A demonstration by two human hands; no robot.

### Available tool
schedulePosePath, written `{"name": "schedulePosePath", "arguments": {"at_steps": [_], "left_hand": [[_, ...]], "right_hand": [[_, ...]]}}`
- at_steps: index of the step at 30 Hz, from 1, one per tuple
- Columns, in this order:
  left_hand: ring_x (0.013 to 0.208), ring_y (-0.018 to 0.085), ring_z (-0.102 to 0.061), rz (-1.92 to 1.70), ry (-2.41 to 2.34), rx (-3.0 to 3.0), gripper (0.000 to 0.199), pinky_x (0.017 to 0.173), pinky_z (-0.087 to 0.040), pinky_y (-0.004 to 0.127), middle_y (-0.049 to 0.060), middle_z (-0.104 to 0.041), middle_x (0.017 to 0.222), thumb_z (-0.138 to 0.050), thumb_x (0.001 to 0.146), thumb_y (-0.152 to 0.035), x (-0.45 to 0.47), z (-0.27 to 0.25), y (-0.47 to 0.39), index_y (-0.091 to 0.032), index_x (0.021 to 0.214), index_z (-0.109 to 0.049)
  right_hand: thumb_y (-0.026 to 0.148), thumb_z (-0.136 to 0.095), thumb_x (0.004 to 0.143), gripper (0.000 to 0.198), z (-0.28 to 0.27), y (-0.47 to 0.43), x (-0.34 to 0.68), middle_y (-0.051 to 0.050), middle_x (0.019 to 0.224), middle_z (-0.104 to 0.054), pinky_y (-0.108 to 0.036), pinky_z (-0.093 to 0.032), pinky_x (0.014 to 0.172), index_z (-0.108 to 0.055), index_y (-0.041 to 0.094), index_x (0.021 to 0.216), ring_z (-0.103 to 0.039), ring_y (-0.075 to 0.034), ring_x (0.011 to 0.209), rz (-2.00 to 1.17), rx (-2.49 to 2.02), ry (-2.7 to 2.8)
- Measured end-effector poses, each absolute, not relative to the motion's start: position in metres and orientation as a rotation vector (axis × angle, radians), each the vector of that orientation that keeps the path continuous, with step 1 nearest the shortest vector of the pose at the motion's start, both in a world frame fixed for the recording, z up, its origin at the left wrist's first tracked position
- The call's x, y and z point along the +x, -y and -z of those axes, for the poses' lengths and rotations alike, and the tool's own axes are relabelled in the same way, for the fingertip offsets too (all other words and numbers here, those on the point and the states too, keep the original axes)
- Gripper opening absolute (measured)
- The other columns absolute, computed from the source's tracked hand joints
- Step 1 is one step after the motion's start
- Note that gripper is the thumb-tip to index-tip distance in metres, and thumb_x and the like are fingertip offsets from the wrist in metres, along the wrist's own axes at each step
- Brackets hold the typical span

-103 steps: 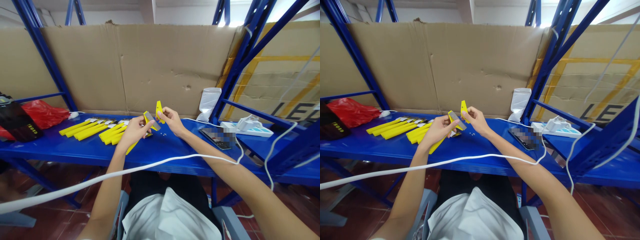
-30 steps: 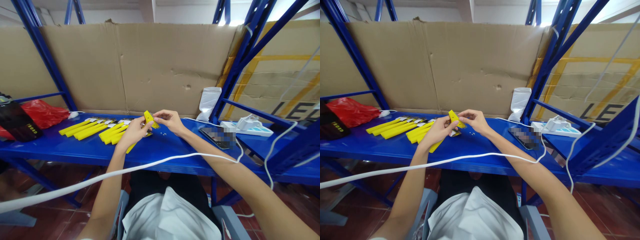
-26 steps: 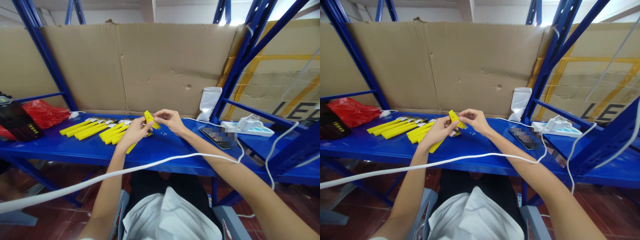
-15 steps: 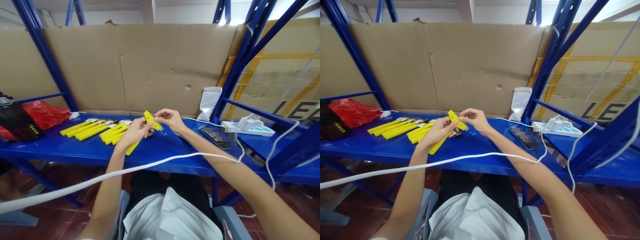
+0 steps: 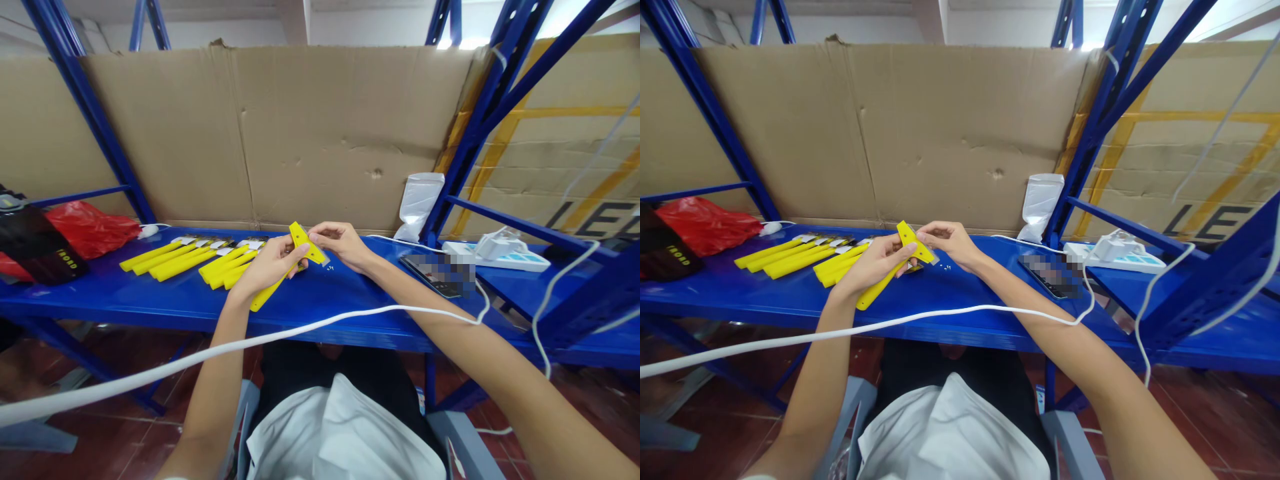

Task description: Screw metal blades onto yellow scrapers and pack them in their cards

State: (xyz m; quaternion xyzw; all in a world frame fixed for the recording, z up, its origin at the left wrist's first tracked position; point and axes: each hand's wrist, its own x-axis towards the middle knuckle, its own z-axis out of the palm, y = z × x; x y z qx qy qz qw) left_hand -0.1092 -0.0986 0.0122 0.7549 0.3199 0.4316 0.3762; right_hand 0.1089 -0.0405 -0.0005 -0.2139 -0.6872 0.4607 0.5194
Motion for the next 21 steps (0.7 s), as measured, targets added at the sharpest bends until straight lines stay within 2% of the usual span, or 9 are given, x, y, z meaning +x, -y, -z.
{"name": "schedulePosePath", "arguments": {"at_steps": [8, 15, 21], "left_hand": [[0.055, 0.013, -0.056, -1.077, -0.818, 1.986, 0.058, 0.056, -0.049, 0.028, 0.007, -0.074, 0.08, -0.076, 0.097, -0.074, -0.1096, -0.0147, 0.1008, -0.016, 0.1, -0.073], [0.056, 0.013, -0.057, -1.063, -0.822, 1.991, 0.051, 0.057, -0.05, 0.029, 0.009, -0.078, 0.087, -0.08, 0.097, -0.067, -0.1089, -0.0123, 0.0986, -0.016, 0.103, -0.074], [0.055, 0.012, -0.058, -1.061, -0.795, 1.995, 0.049, 0.056, -0.05, 0.027, 0.007, -0.076, 0.084, -0.081, 0.097, -0.064, -0.1088, -0.0102, 0.0962, -0.016, 0.101, -0.075]], "right_hand": [[0.051, -0.103, 0.077, 0.032, 0.0015, 0.0399, 0.1088, -0.002, 0.094, -0.083, -0.031, -0.054, 0.08, -0.091, 0.025, 0.09, -0.066, -0.015, 0.081, -1.086, -0.478, 1.626], [0.05, -0.102, 0.079, 0.03, 0.0013, 0.0392, 0.1087, -0.002, 0.091, -0.082, -0.031, -0.053, 0.078, -0.091, 0.025, 0.091, -0.064, -0.014, 0.078, -1.059, -0.466, 1.619], [0.049, -0.104, 0.078, 0.029, 0.0013, 0.0381, 0.1096, -0.002, 0.092, -0.082, -0.03, -0.052, 0.076, -0.091, 0.025, 0.09, -0.063, -0.014, 0.077, -1.063, -0.46, 1.627]]}}
